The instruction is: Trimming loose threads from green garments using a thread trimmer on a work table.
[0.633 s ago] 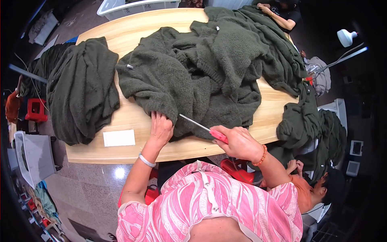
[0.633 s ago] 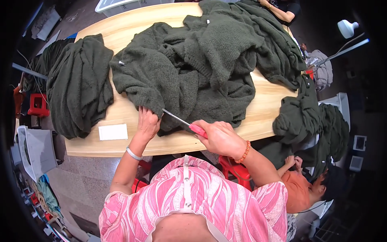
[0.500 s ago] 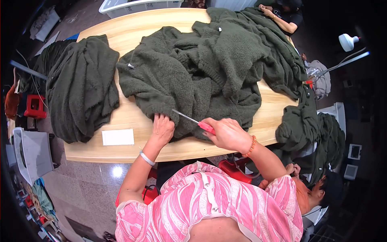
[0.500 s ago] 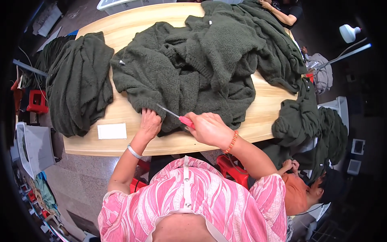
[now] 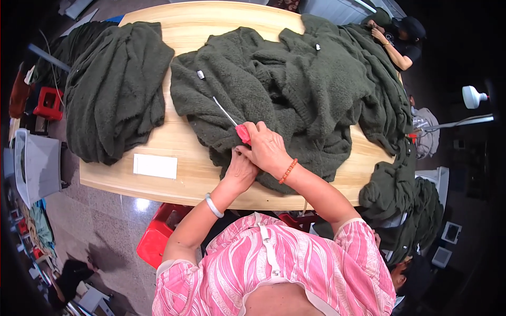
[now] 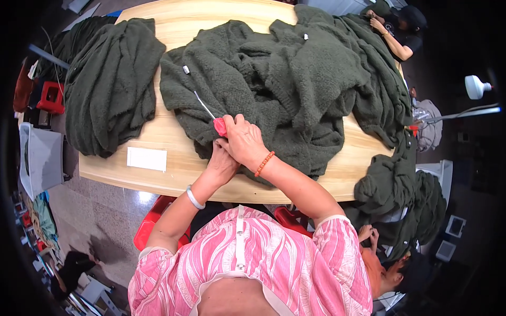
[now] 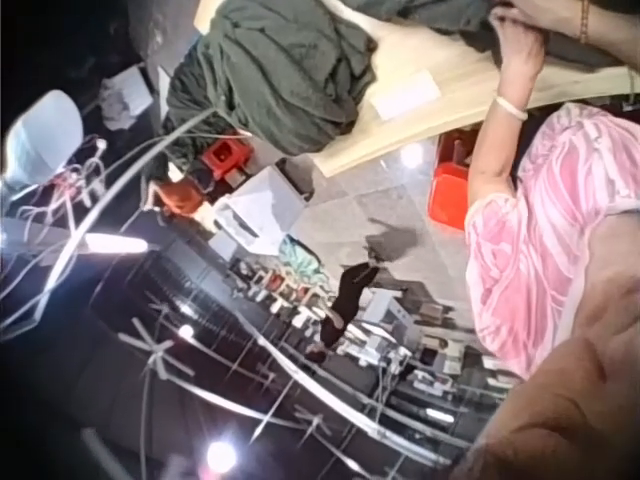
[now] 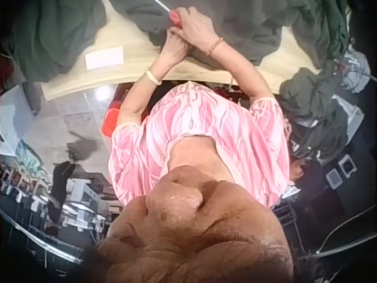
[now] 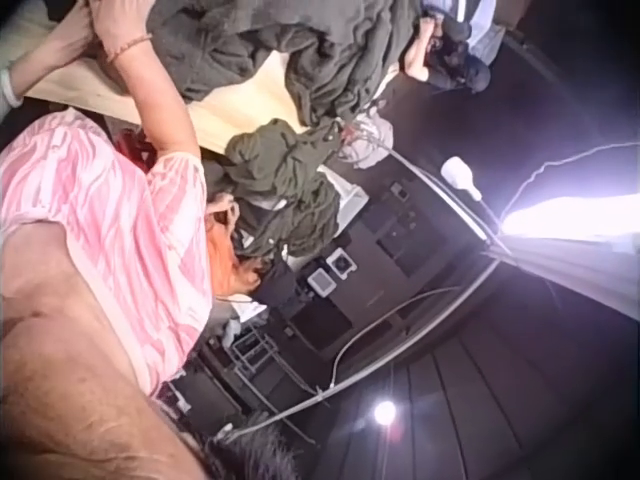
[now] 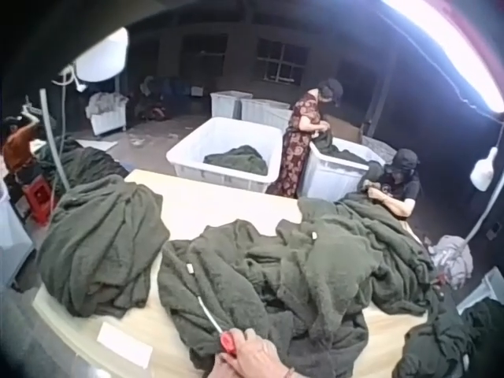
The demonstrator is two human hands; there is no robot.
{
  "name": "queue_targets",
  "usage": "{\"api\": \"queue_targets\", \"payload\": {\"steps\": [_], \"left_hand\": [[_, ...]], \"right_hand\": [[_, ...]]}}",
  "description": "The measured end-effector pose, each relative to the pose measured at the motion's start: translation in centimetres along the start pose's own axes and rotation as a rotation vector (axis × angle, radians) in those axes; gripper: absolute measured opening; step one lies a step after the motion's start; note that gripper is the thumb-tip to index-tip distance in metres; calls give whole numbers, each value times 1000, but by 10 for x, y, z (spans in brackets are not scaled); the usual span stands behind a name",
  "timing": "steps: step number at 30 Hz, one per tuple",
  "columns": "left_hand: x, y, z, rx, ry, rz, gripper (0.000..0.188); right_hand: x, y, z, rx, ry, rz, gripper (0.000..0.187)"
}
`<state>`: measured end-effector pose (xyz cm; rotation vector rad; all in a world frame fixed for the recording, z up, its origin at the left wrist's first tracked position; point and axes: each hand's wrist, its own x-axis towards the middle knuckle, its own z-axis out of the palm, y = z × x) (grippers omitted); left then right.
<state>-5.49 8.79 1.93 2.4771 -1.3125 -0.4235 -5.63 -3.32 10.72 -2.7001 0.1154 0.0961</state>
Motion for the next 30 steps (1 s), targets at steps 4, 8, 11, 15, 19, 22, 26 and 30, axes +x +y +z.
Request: {"api": "queue_targets", "payload": {"steps": [4, 8, 11, 15, 19, 22, 26, 30], "left_hand": [[-21, -2, -4, -145, 380, 182, 35], [-32, -30, 5, -2118, 374, -587, 31], [-25, -53, 26, -2541, 474, -201, 27], [1, -7, -36, -2273, 486, -306, 24], [5, 28, -58, -2114, 543, -122, 21], [15, 33, -35, -1634, 596, -99, 15], [22, 27, -12, -1813, 642, -207, 6], [25, 29, -27, -1899, 697, -294, 8]], "right_hand": [[1, 24, 11, 56, 62, -57, 29], [-19, 33, -29, 213, -155, 98, 33], [-41, 39, -47, 381, -157, 90, 34], [-79, 62, -64, 594, -68, 163, 34], [-105, 83, -66, 597, -14, 276, 34], [-121, 81, -69, 507, 20, 323, 34], [-141, 72, -93, 422, -12, 221, 29], [-156, 61, -115, 244, -178, 175, 28]]}}
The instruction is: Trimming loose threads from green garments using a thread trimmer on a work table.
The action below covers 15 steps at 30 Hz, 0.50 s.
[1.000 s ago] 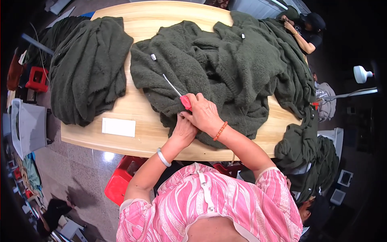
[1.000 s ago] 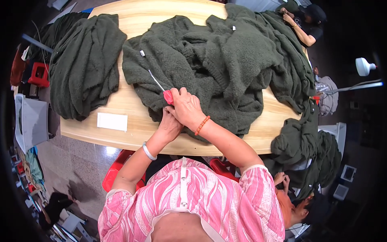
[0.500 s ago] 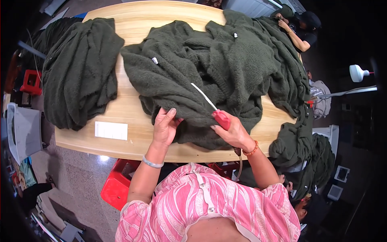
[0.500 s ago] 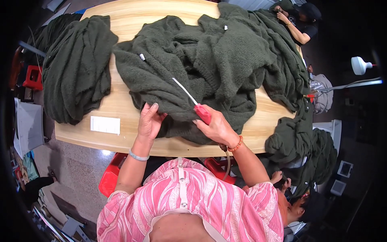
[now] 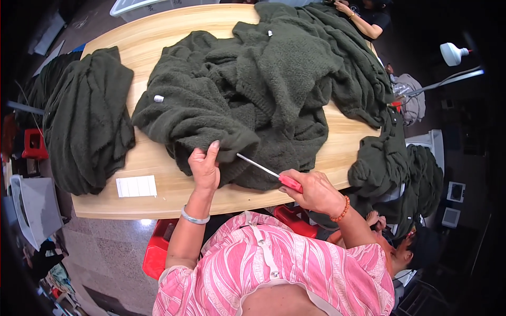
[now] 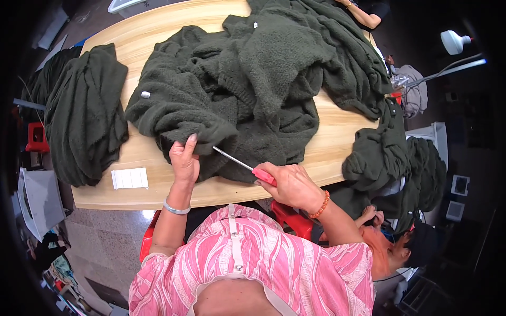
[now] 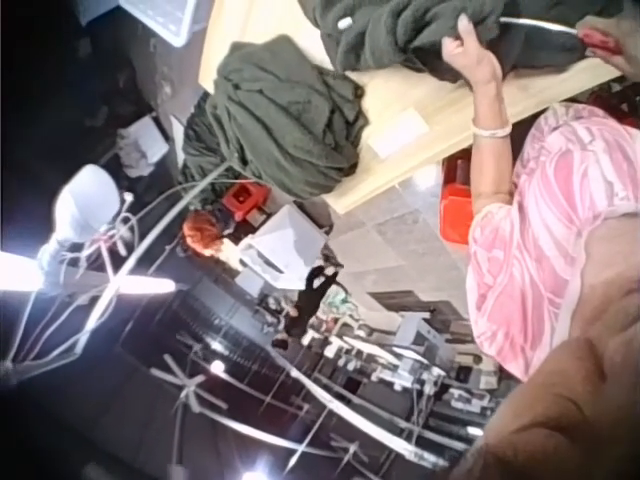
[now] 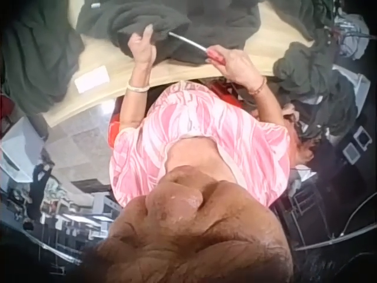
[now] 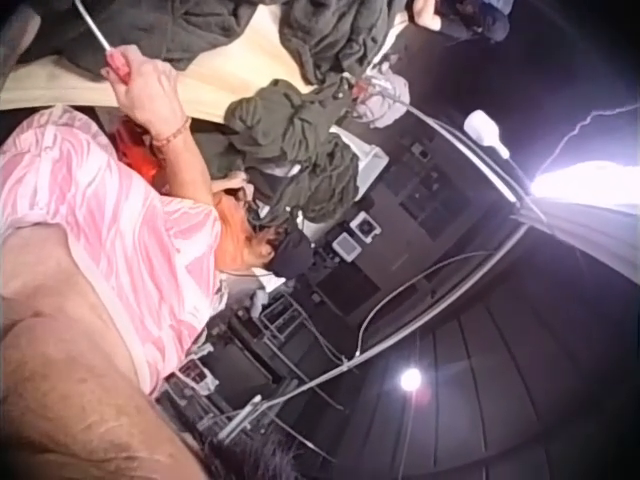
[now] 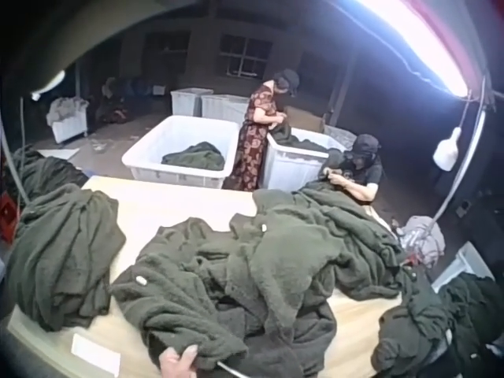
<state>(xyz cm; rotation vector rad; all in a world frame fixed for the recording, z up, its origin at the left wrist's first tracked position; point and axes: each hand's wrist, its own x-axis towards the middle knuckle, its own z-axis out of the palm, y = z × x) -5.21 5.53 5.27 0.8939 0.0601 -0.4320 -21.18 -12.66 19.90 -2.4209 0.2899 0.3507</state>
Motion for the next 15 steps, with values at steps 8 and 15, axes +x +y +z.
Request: {"api": "queue_targets", "payload": {"steps": [8, 15], "left_hand": [[-12, -3, -25, 1212, -363, 800, 17], [-7, -7, -65, 1549, -546, 925, 18]], "right_hand": [[20, -18, 0, -69, -103, -25, 33], [52, -30, -1, -262, -193, -102, 29]]}}
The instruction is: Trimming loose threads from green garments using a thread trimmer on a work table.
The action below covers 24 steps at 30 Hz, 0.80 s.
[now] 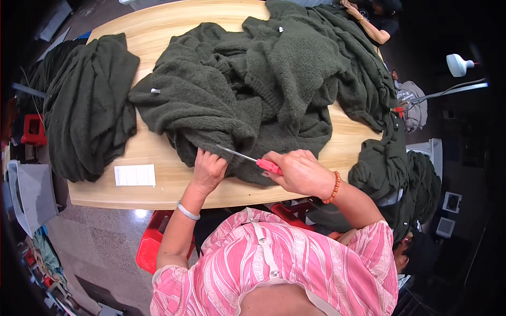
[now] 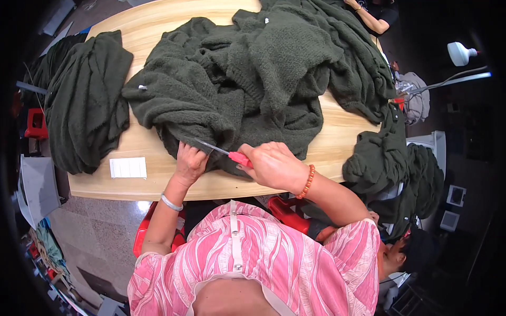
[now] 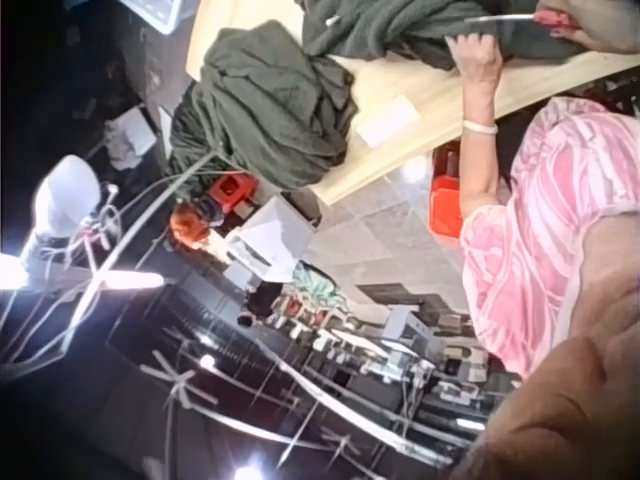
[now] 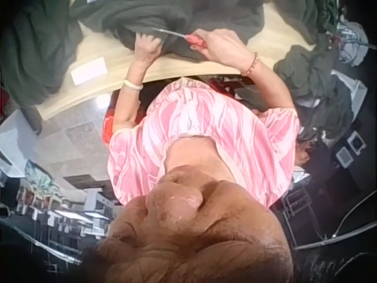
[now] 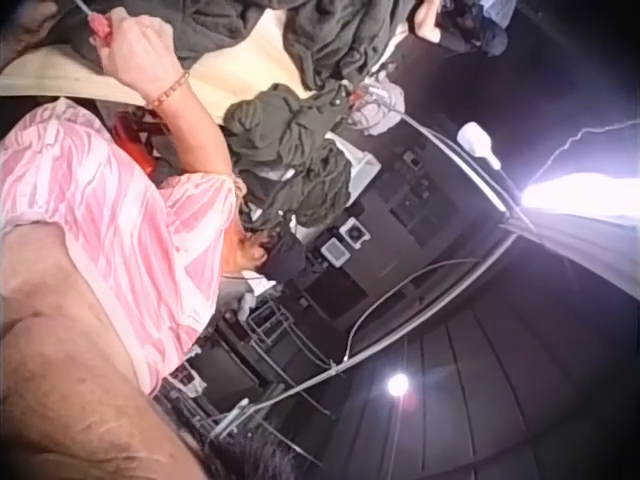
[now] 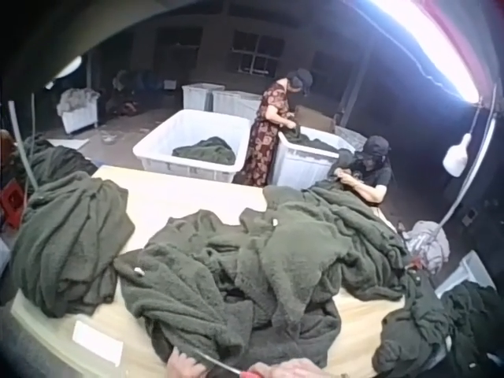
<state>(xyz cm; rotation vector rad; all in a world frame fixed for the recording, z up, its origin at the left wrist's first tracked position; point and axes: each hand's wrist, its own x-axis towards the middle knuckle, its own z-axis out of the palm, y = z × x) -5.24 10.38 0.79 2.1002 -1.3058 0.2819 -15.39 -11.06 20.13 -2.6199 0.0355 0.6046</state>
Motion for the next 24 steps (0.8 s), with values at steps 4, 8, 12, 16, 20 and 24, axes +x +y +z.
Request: {"api": "queue_targets", "payload": {"steps": [4, 8, 12, 16, 20, 24], "left_hand": [[0, -1, 2, 5, -27, 67, 8], [2, 2, 0, 29, -64, 108, 7], [-5, 0, 2, 113, -178, 113, 12], [11, -3, -9, 176, -344, 154, 15], [11, -9, -10, 217, -372, 212, 16], [4, -2, -7, 83, -184, 24, 12]], "right_hand": [[24, -3, 4, -26, 6, -45, 31], [22, -7, 2, -59, -19, -49, 31], [17, -7, 2, -73, 3, -54, 30], [33, -12, 1, -111, 32, -61, 30], [33, -6, 2, -132, 84, -110, 31], [1, 3, -4, -115, 14, -44, 30]]}}
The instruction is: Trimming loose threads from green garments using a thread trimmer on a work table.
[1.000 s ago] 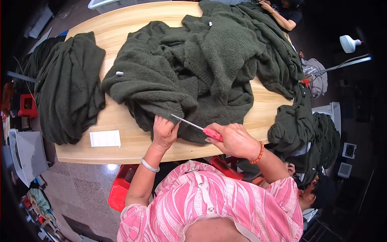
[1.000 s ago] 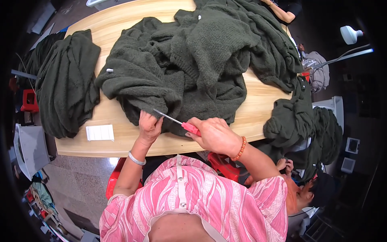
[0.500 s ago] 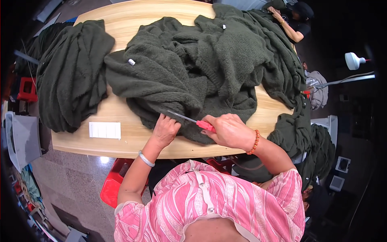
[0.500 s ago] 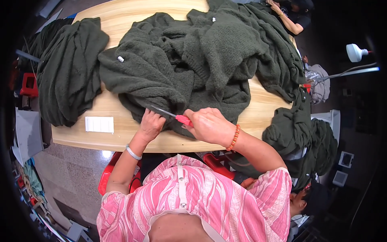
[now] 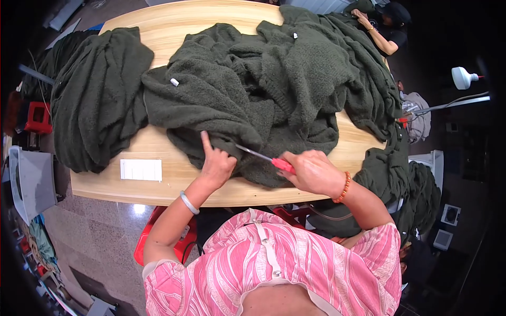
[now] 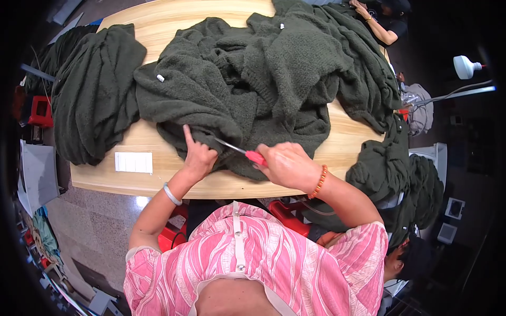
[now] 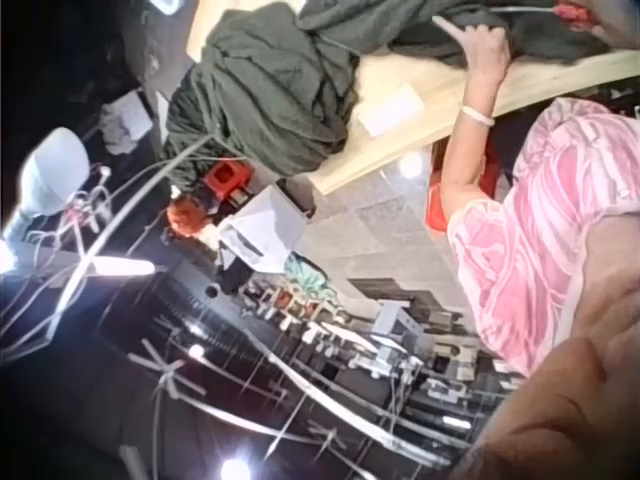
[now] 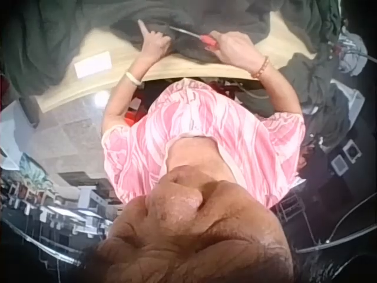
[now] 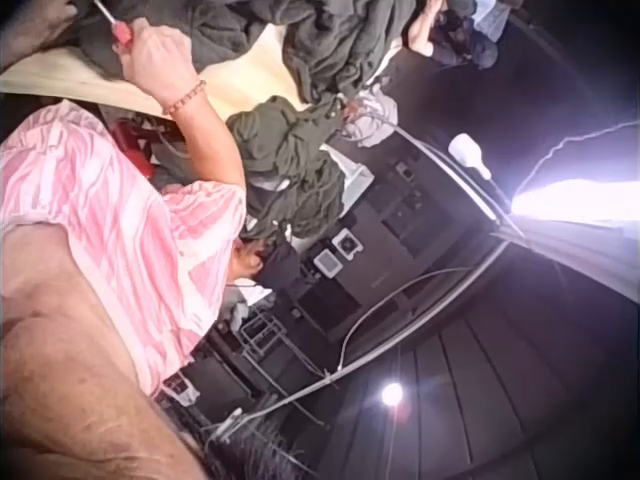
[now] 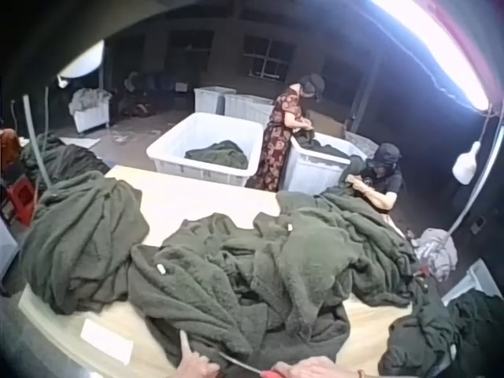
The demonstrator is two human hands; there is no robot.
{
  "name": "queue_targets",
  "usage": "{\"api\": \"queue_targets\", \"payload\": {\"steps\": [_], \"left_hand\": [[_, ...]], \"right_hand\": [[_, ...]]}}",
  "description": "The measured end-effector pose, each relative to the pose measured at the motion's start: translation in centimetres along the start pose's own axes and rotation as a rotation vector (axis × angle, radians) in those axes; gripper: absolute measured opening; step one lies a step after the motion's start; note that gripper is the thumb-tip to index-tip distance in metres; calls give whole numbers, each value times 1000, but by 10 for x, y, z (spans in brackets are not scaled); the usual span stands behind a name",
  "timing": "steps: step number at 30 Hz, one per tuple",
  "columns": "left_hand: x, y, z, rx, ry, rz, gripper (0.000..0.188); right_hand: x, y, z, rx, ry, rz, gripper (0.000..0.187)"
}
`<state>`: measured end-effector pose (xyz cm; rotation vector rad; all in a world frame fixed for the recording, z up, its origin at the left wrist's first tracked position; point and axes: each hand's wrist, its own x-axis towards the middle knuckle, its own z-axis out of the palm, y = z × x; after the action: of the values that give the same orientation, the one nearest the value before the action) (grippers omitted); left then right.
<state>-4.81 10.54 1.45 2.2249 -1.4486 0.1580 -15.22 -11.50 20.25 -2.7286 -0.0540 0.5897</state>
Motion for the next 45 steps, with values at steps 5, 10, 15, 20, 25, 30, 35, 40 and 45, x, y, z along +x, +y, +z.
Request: {"api": "queue_targets", "payload": {"steps": [5, 10, 15, 20, 25, 30, 35, 40, 45], "left_hand": [[-9, -4, 11, -180, 307, -228, 23], [-23, 3, 5, -570, 191, -430, 28], [25, 1, -69, -940, 385, -647, 29], [53, -100, -161, -1388, 859, -720, 21], [-24, -108, -55, -1184, 431, -1078, 28], [-70, -26, 19, -1265, 210, -1243, 43], [-49, 8, 55, -1185, 539, -1102, 71], [-40, 8, 38, -1477, 353, -1256, 61], [-39, -9, -68, -825, -215, -804, 31]], "right_hand": [[-37, 10, 12, 115, -133, 82, 30], [-45, 1, 5, 161, -89, 144, 32], [-44, 10, 25, 383, 204, 93, 28], [-36, 27, 36, 427, 291, 168, 26], [-40, 33, 47, 455, 281, 192, 27], [-42, 38, 63, 446, 263, 214, 28], [-35, 32, 66, 462, 255, 171, 26], [-29, 30, 62, 435, 252, 136, 27], [-32, 34, 54, 391, 272, 167, 30]]}}
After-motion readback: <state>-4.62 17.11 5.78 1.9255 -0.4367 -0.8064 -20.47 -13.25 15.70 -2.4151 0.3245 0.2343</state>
